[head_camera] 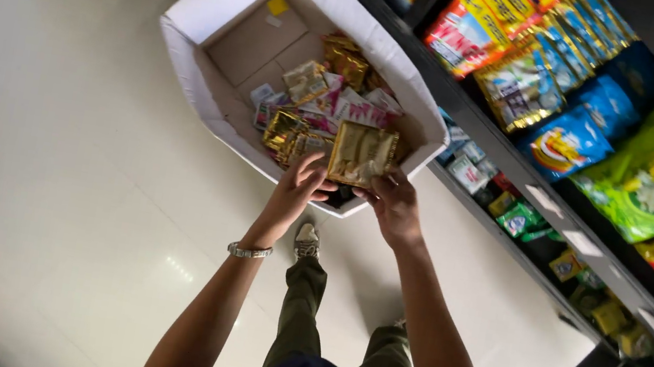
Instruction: The person takes small sachets from a white cardboard box on the floor and places them onto a black shelf. They arrange the sachets in neat rows, organizing them by color and brand next to other similar products.
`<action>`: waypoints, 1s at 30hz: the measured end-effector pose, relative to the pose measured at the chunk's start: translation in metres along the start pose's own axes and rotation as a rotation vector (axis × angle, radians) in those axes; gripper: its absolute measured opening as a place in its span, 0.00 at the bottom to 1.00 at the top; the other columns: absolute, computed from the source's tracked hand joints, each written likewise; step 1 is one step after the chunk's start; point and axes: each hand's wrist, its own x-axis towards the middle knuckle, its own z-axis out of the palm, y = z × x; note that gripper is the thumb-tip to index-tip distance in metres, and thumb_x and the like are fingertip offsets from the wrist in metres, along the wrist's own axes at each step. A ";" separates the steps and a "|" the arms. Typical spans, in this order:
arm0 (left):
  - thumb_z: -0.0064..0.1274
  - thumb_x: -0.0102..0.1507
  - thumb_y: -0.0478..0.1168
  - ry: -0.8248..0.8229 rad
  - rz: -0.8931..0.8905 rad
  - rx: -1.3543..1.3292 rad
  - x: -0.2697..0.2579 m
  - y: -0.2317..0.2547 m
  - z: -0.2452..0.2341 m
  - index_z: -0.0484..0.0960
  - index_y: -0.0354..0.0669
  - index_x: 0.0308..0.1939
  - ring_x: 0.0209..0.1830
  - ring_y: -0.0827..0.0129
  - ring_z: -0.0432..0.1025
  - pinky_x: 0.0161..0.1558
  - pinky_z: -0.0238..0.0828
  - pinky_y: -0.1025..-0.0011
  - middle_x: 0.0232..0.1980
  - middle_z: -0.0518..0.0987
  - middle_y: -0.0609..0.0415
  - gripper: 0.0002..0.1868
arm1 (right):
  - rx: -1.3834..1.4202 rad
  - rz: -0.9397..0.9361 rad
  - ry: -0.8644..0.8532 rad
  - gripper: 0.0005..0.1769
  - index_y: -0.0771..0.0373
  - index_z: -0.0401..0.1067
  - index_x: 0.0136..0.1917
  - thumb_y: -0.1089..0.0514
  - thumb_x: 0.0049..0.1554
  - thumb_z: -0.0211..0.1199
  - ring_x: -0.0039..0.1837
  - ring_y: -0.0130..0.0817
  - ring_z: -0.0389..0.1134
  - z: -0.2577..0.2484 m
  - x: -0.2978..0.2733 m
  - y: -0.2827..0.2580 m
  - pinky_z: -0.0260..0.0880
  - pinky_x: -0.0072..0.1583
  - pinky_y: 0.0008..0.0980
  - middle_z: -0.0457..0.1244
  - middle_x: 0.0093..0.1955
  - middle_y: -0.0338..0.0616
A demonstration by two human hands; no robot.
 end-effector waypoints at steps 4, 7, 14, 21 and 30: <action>0.50 0.70 0.46 -0.265 0.135 -0.269 -0.023 0.064 0.070 0.66 0.37 0.71 0.49 0.67 0.79 0.48 0.80 0.70 0.57 0.80 0.45 0.28 | -0.053 -0.217 0.002 0.18 0.70 0.66 0.66 0.62 0.64 0.59 0.59 0.39 0.71 -0.035 -0.084 -0.053 0.74 0.64 0.42 0.69 0.57 0.49; 0.54 0.71 0.44 -0.330 0.348 -0.099 -0.051 0.108 0.129 0.73 0.35 0.64 0.43 0.72 0.76 0.43 0.77 0.74 0.46 0.82 0.49 0.22 | -0.184 -0.359 0.070 0.20 0.70 0.64 0.68 0.64 0.64 0.60 0.62 0.38 0.69 -0.065 -0.151 -0.104 0.71 0.66 0.41 0.69 0.58 0.50; 0.55 0.68 0.39 -0.469 0.608 0.205 -0.161 0.237 0.296 0.77 0.34 0.51 0.37 0.84 0.75 0.32 0.70 0.82 0.36 0.81 0.59 0.12 | -0.132 -0.710 0.276 0.23 0.68 0.61 0.70 0.65 0.63 0.60 0.66 0.35 0.67 -0.175 -0.308 -0.194 0.69 0.66 0.38 0.66 0.63 0.46; 0.58 0.72 0.33 -0.826 0.542 -0.126 -0.247 0.216 0.508 0.75 0.32 0.54 0.37 0.79 0.60 0.38 0.62 0.79 0.42 0.73 0.54 0.10 | 0.091 -0.839 0.453 0.13 0.69 0.70 0.62 0.64 0.64 0.60 0.56 0.38 0.72 -0.300 -0.465 -0.238 0.74 0.60 0.42 0.71 0.55 0.48; 0.54 0.68 0.36 -0.920 0.837 0.106 -0.330 0.300 0.675 0.75 0.35 0.47 0.42 0.75 0.80 0.47 0.82 0.73 0.41 0.85 0.53 0.08 | -0.193 -0.990 0.657 0.07 0.70 0.72 0.55 0.66 0.63 0.63 0.53 0.26 0.71 -0.479 -0.577 -0.338 0.71 0.57 0.28 0.70 0.50 0.44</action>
